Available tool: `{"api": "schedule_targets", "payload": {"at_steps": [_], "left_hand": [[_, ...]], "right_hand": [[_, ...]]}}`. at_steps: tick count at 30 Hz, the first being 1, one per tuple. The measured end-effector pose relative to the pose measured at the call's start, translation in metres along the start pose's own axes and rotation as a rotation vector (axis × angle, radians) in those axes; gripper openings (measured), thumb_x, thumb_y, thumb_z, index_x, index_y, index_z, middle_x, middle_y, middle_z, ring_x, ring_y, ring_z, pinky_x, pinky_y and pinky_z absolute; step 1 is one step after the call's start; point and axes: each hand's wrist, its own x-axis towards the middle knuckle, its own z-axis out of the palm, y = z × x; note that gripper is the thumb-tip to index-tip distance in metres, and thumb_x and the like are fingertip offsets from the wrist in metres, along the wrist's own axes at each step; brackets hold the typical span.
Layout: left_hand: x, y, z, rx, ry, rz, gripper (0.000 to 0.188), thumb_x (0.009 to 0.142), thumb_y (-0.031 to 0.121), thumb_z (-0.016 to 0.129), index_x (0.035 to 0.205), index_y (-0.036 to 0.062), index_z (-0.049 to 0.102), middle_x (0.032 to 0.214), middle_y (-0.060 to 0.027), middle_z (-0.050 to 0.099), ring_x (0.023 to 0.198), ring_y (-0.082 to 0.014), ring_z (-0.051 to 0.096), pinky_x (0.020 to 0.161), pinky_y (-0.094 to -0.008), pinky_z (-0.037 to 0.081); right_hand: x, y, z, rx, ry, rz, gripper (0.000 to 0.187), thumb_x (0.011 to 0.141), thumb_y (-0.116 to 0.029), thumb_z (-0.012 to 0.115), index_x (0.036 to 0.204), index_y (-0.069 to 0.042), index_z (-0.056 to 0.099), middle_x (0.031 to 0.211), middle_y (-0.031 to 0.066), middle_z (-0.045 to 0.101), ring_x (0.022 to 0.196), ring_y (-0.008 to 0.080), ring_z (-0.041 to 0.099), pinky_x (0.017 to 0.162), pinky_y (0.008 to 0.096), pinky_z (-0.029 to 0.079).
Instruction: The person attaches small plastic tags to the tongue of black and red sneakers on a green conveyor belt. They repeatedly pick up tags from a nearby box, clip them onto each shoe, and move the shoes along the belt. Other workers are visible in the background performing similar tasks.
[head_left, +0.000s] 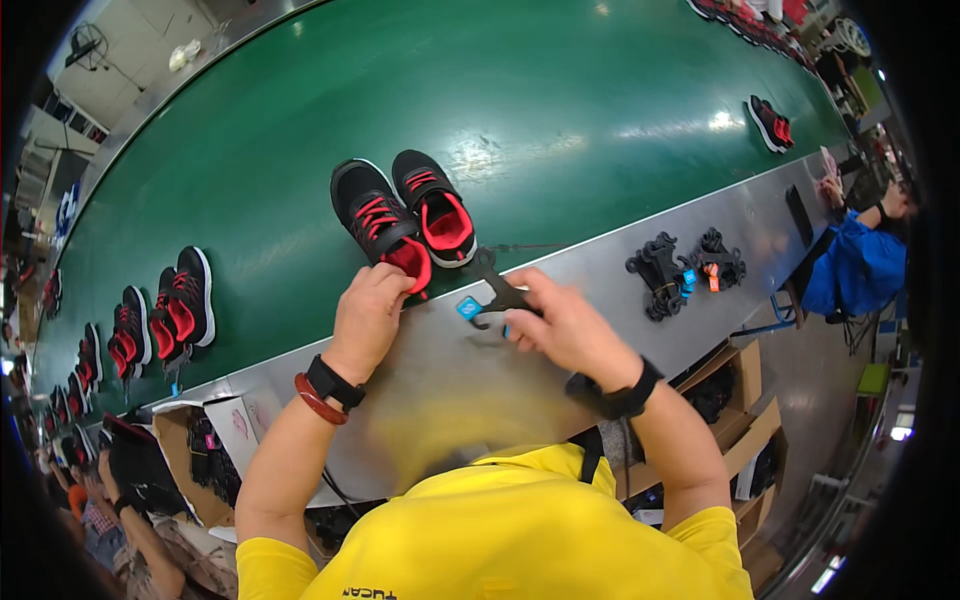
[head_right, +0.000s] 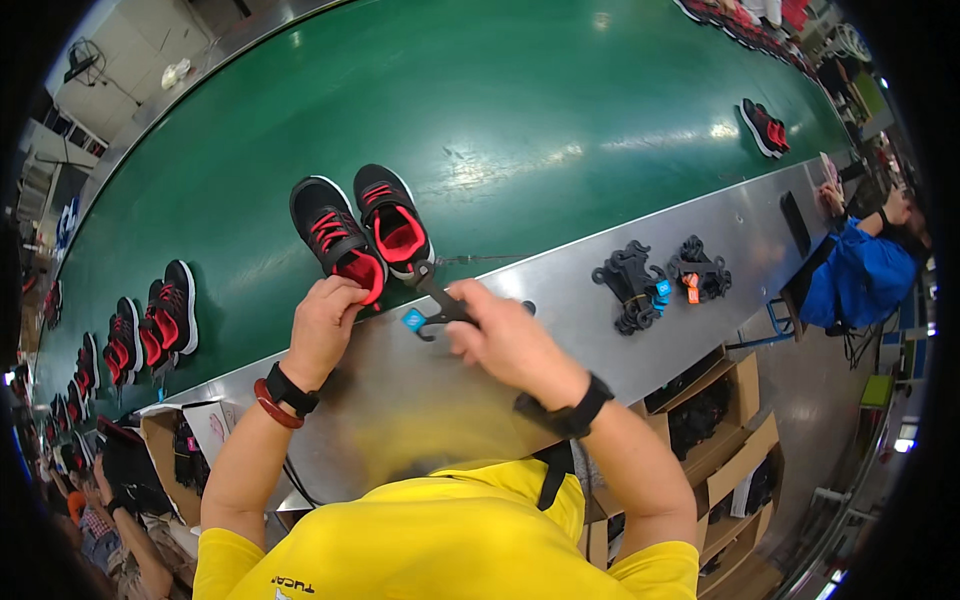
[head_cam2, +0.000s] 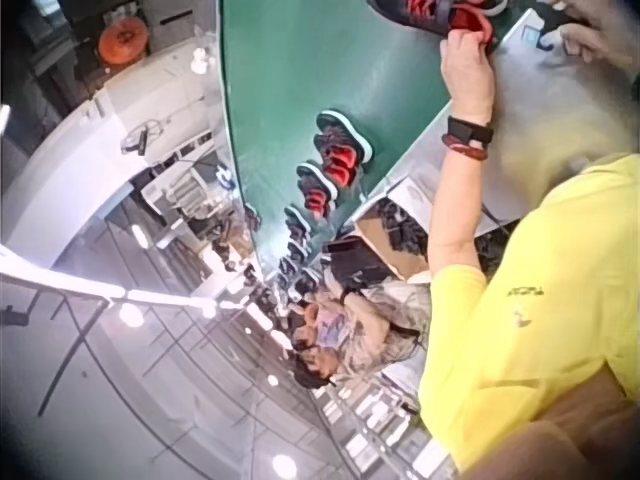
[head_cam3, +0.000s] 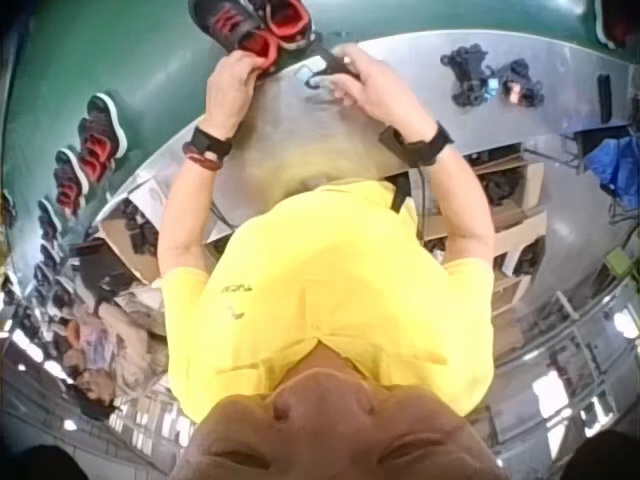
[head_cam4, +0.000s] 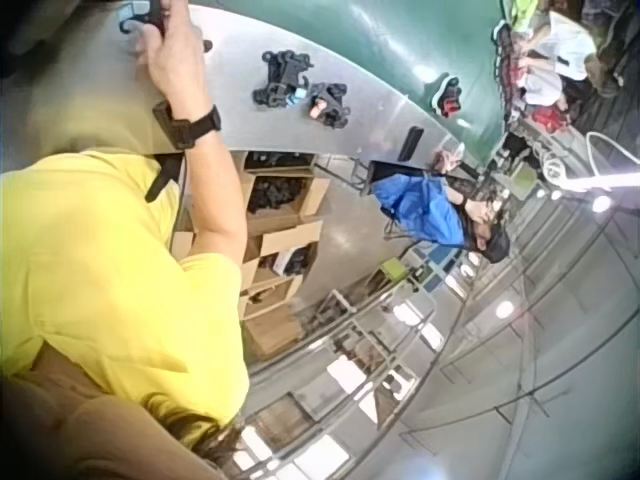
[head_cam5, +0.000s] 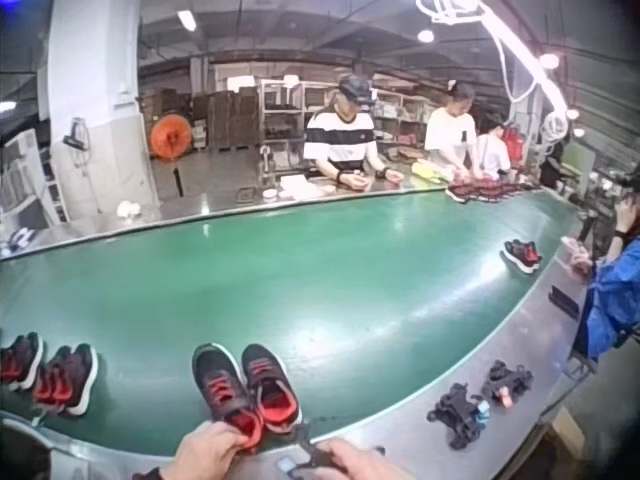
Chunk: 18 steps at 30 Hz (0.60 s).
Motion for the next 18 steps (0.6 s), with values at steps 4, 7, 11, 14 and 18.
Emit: {"api": "schedule_targets", "payload": {"at_steps": [4, 7, 11, 14, 18], "left_hand": [[-0.002, -0.001, -0.001, 0.006, 0.022, -0.011, 0.014, 0.077, 0.0, 0.069, 0.09, 0.0048, 0.067, 0.091, -0.0047, 0.064, 0.081, -0.0269, 0.061, 0.07, -0.0369, 0.052], [-0.004, -0.002, -0.002, -0.012, 0.029, -0.017, 0.013, 0.077, 0.001, 0.068, 0.09, 0.0044, 0.067, 0.09, -0.0049, 0.064, 0.081, -0.0268, 0.061, 0.07, -0.037, 0.052], [-0.003, -0.002, -0.004, -0.003, 0.018, -0.069, 0.016, 0.075, -0.003, 0.069, 0.091, 0.0025, 0.068, 0.091, -0.0078, 0.066, 0.083, -0.028, 0.064, 0.071, -0.0363, 0.052], [-0.005, -0.004, -0.004, 0.009, 0.026, -0.073, 0.014, 0.076, -0.001, 0.069, 0.09, 0.0028, 0.067, 0.09, -0.007, 0.065, 0.082, -0.0275, 0.063, 0.07, -0.0364, 0.052], [-0.006, -0.004, -0.005, 0.029, 0.041, -0.064, 0.01, 0.078, 0.002, 0.069, 0.087, 0.0036, 0.066, 0.088, -0.0054, 0.064, 0.079, -0.0265, 0.061, 0.068, -0.0367, 0.052]], "right_hand": [[0.009, -0.024, 0.04, 0.151, -0.081, 0.139, 0.057, 0.095, -0.01, 0.055, 0.147, -0.009, 0.034, 0.066, 0.0048, 0.063, 0.048, 0.014, 0.058, 0.05, 0.0293, 0.048], [0.016, -0.018, 0.054, 0.174, -0.115, 0.18, 0.055, 0.096, -0.012, 0.053, 0.148, -0.01, 0.036, 0.065, 0.0043, 0.062, 0.047, 0.013, 0.057, 0.049, 0.0287, 0.047], [0.022, -0.017, 0.061, 0.206, -0.114, 0.209, 0.054, 0.097, -0.012, 0.052, 0.148, -0.009, 0.037, 0.065, 0.0039, 0.061, 0.046, 0.0119, 0.055, 0.048, 0.028, 0.047], [0.024, -0.021, 0.062, 0.259, -0.08, 0.25, 0.053, 0.097, -0.012, 0.052, 0.148, -0.008, 0.037, 0.066, 0.0032, 0.061, 0.046, 0.0108, 0.053, 0.047, 0.0274, 0.046], [0.027, -0.016, 0.066, 0.292, -0.129, 0.252, 0.053, 0.098, -0.012, 0.051, 0.149, -0.009, 0.037, 0.066, 0.0018, 0.06, 0.046, 0.0097, 0.052, 0.047, 0.0267, 0.045]]}}
